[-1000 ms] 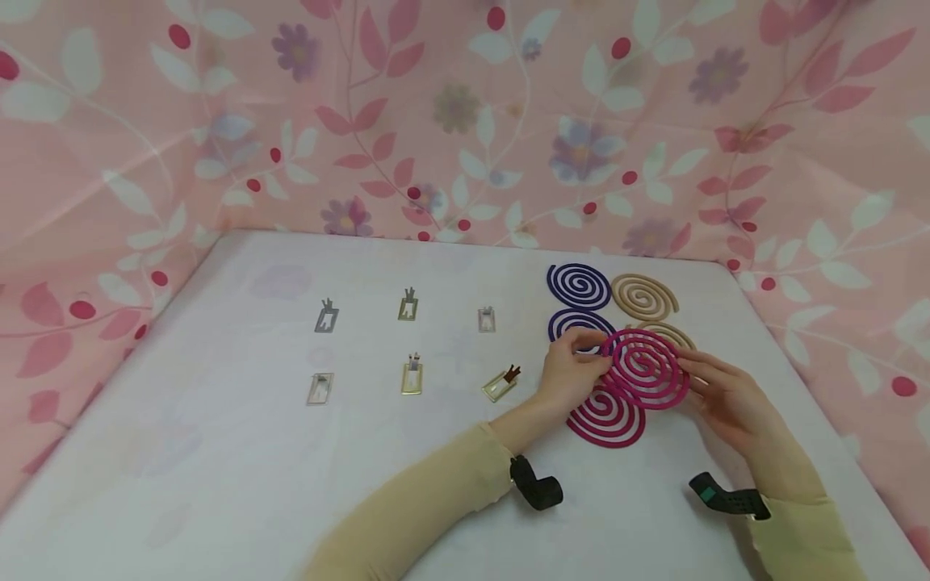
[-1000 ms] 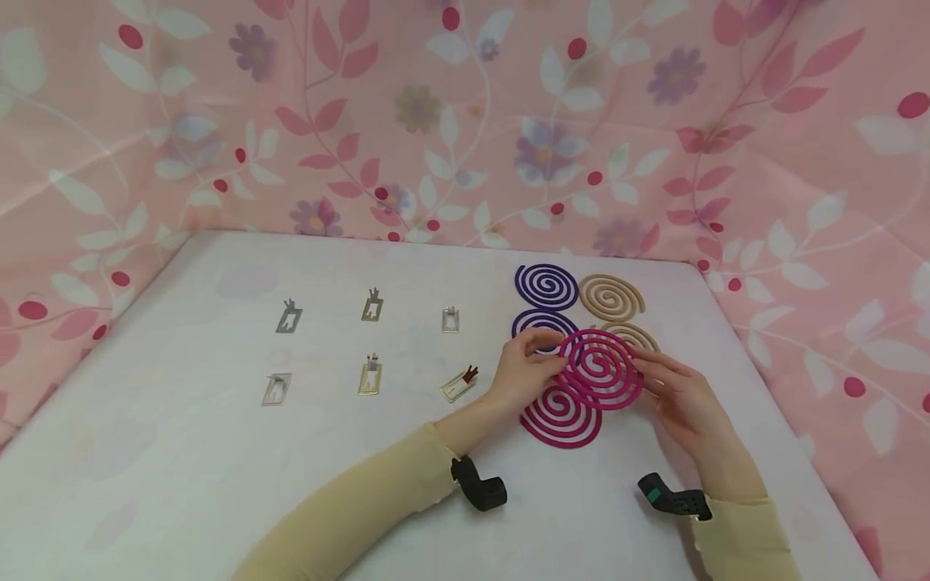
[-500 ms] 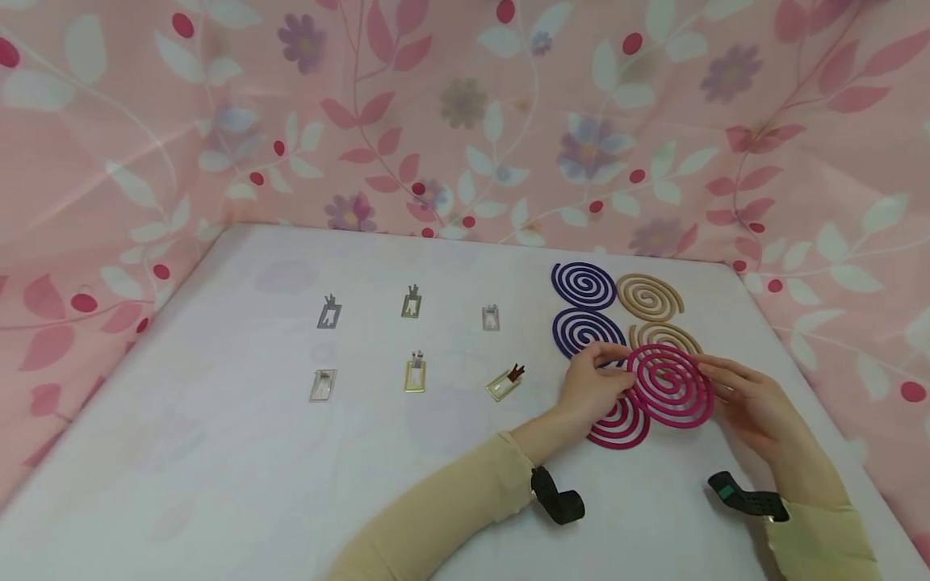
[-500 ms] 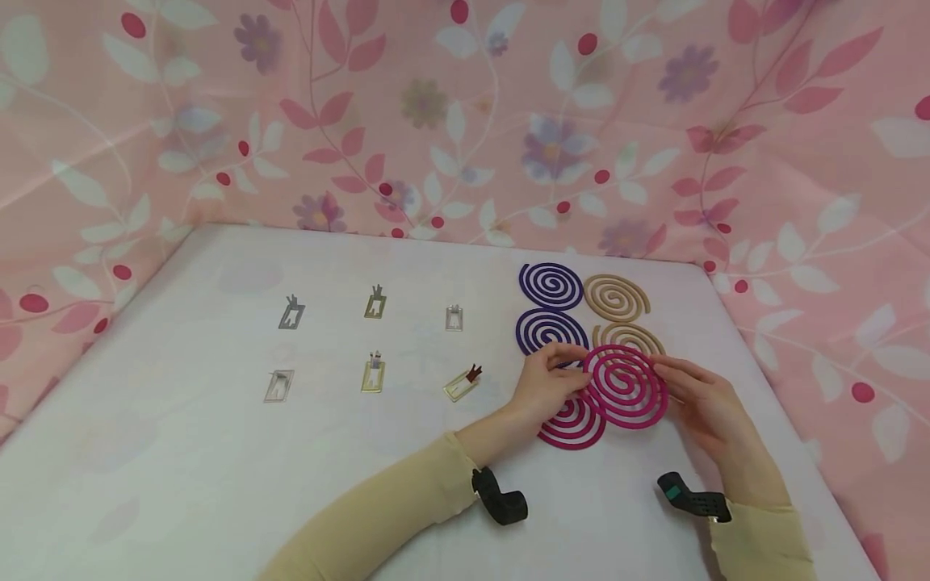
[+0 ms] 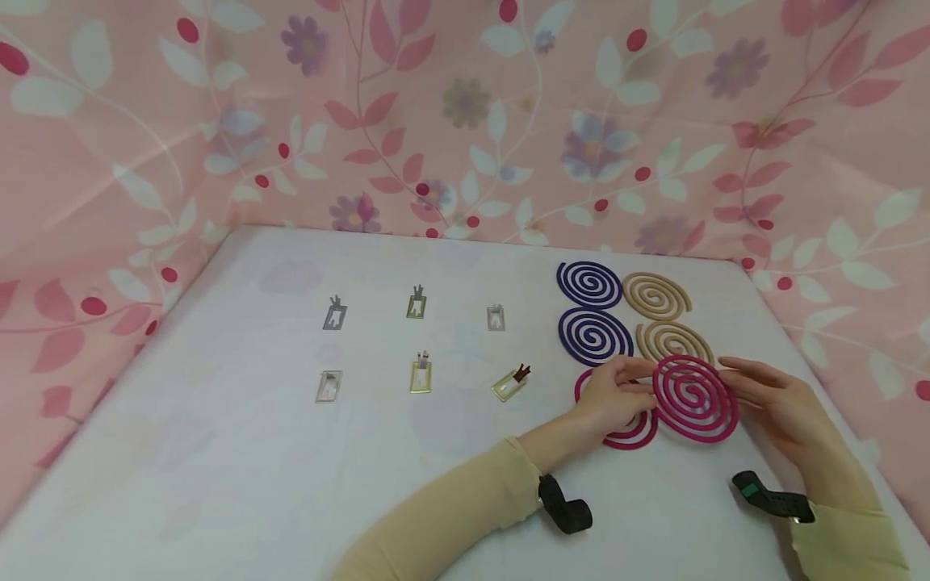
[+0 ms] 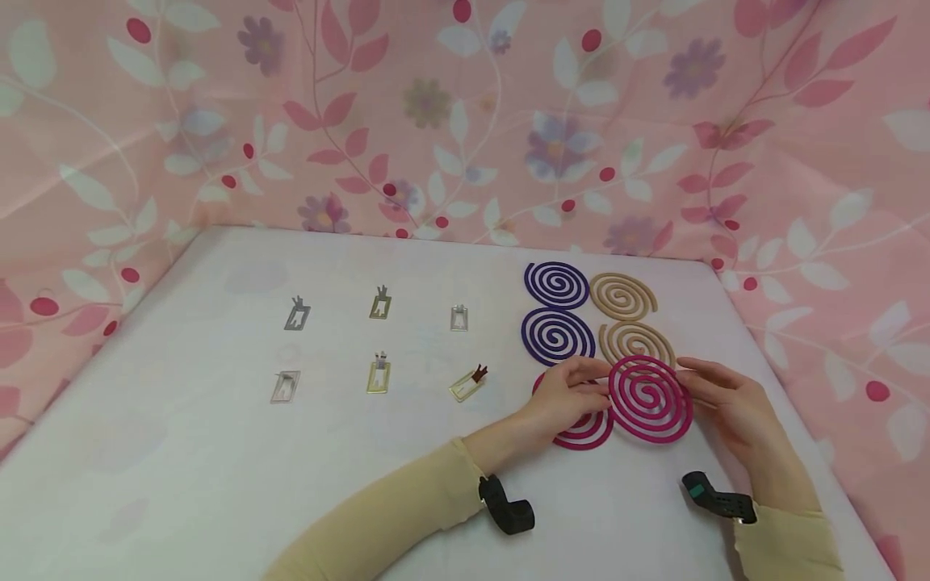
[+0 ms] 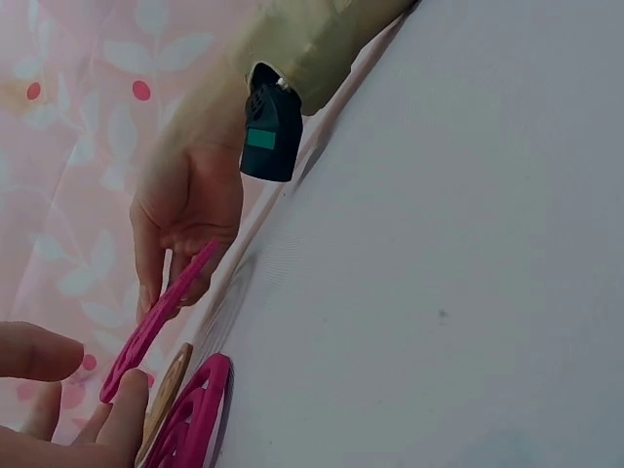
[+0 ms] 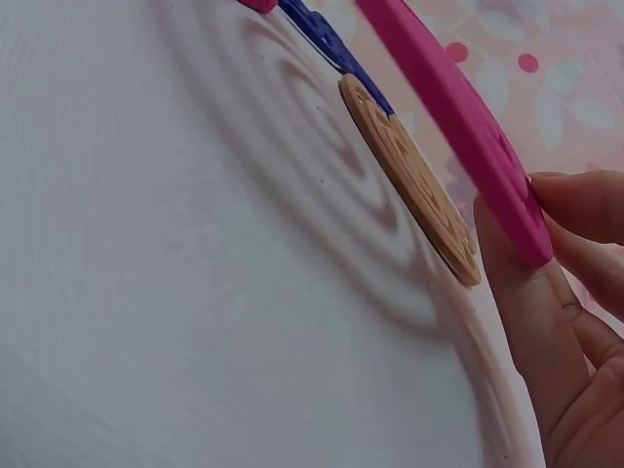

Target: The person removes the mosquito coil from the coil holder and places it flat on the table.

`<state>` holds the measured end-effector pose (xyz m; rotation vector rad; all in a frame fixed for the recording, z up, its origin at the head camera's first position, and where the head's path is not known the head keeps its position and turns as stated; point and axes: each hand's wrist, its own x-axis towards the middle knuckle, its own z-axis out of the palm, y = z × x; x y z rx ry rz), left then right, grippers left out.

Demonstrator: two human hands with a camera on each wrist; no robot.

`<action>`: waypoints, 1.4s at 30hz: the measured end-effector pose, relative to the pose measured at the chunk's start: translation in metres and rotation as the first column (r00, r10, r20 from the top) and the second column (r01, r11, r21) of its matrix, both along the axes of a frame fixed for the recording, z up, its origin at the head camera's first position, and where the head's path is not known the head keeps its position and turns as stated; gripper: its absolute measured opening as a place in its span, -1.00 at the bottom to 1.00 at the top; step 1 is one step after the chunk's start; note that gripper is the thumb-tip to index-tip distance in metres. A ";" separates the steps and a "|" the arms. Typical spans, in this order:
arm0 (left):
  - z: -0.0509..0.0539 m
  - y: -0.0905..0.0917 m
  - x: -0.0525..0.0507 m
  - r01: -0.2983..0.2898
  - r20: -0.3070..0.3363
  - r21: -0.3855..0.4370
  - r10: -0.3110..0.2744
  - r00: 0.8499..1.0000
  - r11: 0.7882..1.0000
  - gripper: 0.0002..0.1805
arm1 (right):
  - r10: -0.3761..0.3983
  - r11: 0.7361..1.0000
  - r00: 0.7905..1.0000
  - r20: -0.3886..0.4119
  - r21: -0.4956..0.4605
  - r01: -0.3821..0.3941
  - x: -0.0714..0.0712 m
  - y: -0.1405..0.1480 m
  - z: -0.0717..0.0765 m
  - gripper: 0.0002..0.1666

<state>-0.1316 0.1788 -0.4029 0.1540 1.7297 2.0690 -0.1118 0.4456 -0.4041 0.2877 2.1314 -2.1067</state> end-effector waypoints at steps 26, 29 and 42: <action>0.001 0.001 0.007 0.131 0.023 -0.090 -0.129 0.991 0.987 -0.72 | -0.065 0.992 0.996 -0.062 0.101 0.071 0.001 0.005 -0.005 -0.80; 0.003 0.002 0.007 0.135 0.021 -0.108 -0.134 0.991 0.985 -0.72 | -0.075 0.992 0.995 -0.064 0.101 0.081 0.001 0.005 -0.005 -0.81; 0.004 0.002 0.008 0.141 0.037 -0.098 -0.138 0.990 0.985 -0.71 | -0.074 0.992 0.994 -0.086 0.101 0.082 0.000 0.007 -0.004 -0.82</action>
